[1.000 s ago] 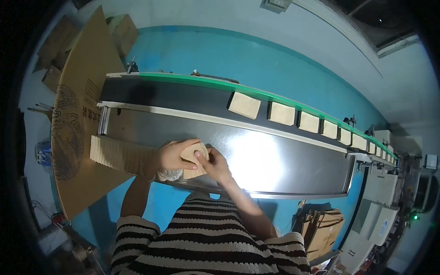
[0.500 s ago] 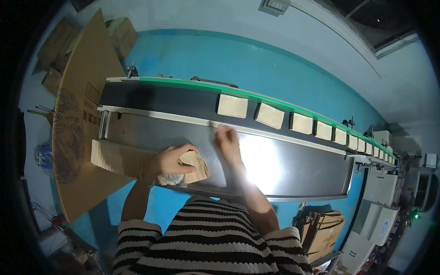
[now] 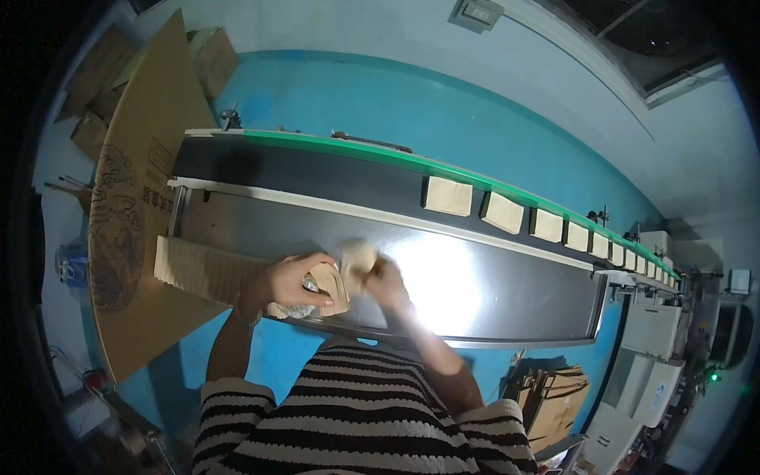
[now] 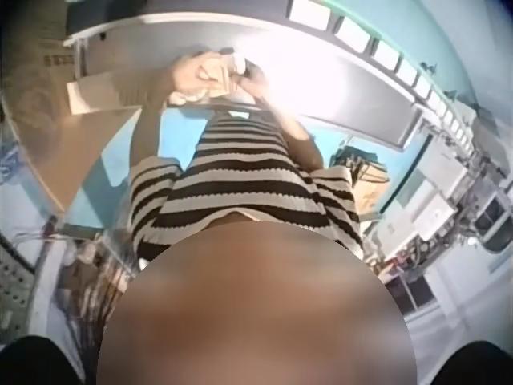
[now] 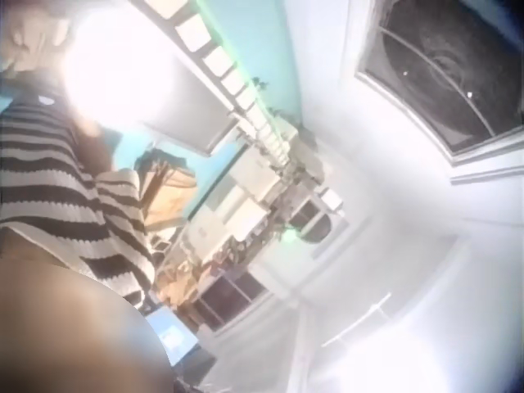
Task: The recorder is organizing stacks of small paper cards from a conveyor belt.
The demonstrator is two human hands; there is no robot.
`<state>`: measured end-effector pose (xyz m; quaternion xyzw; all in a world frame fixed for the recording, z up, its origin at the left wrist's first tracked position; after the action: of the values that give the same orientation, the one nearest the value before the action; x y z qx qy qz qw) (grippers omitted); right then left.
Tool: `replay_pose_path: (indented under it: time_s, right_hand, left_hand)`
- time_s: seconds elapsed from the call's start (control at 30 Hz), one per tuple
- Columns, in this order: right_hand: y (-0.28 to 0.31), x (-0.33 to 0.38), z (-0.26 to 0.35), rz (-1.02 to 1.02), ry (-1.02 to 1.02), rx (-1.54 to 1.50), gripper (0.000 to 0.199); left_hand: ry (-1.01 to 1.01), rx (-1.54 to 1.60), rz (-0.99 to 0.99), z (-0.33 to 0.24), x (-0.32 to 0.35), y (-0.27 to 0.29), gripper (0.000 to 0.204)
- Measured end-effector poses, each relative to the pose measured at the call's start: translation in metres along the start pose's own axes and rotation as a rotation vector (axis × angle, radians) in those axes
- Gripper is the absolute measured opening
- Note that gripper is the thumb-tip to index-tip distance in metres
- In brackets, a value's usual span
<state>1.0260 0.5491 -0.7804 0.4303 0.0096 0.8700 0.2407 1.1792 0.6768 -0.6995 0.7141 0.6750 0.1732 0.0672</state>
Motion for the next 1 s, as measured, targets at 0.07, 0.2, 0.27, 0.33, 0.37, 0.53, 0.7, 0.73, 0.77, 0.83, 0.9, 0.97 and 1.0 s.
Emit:
replay_pose_path:
  time_s: [0.07, 0.2, 0.27, 0.33, 0.37, 0.53, 0.7, 0.73, 0.77, 0.83, 0.9, 0.97, 1.0]
  right_hand:
    - [0.023, -0.023, 0.028, -0.035, -0.087, -0.416, 0.041]
    - [-0.008, 0.003, 0.044, -0.008, 0.08, -0.304, 0.05]
    - [-0.043, 0.036, 0.061, 0.042, 0.037, 0.126, 0.051]
    - [-0.061, 0.038, 0.056, 0.103, 0.036, 0.049, 0.052]
    - [-0.067, 0.032, 0.046, 0.123, 0.037, -0.086, 0.052]
    - [-0.085, 0.005, 0.019, 0.173, -0.121, -0.292, 0.05]
    - [-0.05, -0.056, 0.039, -0.051, -0.067, -0.407, 0.041]
    - [-0.042, -0.067, 0.047, -0.046, -0.023, -0.548, 0.037]
    - [-0.036, -0.072, 0.049, -0.043, 0.021, -0.689, 0.035]
    - [-0.079, -0.05, 0.049, 0.252, 0.041, -0.693, 0.037]
    - [-0.118, 0.001, 0.062, 0.225, 0.269, 0.131, 0.077]
    - [-0.148, 0.021, 0.082, 0.075, 0.26, 0.52, 0.088]
    - [-0.153, 0.012, 0.083, -0.001, 0.258, 0.543, 0.08]
  left_hand:
    - [0.013, 0.03, -0.016, -0.001, 0.007, -0.004, 0.071]
    - [0.022, 0.063, -0.035, -0.001, 0.004, 0.008, 0.07]
    - [0.065, 0.091, -0.008, 0.007, 0.016, 0.011, 0.071]
    - [-0.104, -0.217, -0.088, 0.003, 0.022, 0.023, 0.073]
    - [-0.106, -0.215, -0.087, 0.005, 0.026, 0.023, 0.073]
    - [0.077, -0.193, 0.031, 0.027, 0.041, 0.039, 0.079]
    - [0.035, -0.172, -0.03, 0.044, 0.052, 0.046, 0.076]
    - [0.02, -0.139, -0.029, 0.043, 0.053, 0.048, 0.075]
    - [0.017, -0.138, -0.026, 0.038, 0.056, 0.048, 0.075]
    - [0.05, -0.238, 0.018, 0.041, 0.059, 0.055, 0.086]
    - [0.095, -0.274, 0.065, 0.053, 0.058, 0.052, 0.095]
    - [0.135, -0.317, 0.127, 0.061, 0.07, 0.053, 0.103]
    - [0.086, -0.39, 0.061, 0.06, 0.074, 0.059, 0.11]
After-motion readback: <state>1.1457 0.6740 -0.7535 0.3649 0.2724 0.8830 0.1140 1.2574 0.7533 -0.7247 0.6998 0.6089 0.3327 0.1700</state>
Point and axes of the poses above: each hand's wrist, its own x-axis away from the middle knuckle, its own y-axis out of the back of the hand, z = x × y, the point moved 7 cm from there along -x, towards the middle knuckle, and after that the axes turned 12 degrees about -y, right-handed, at the moved point
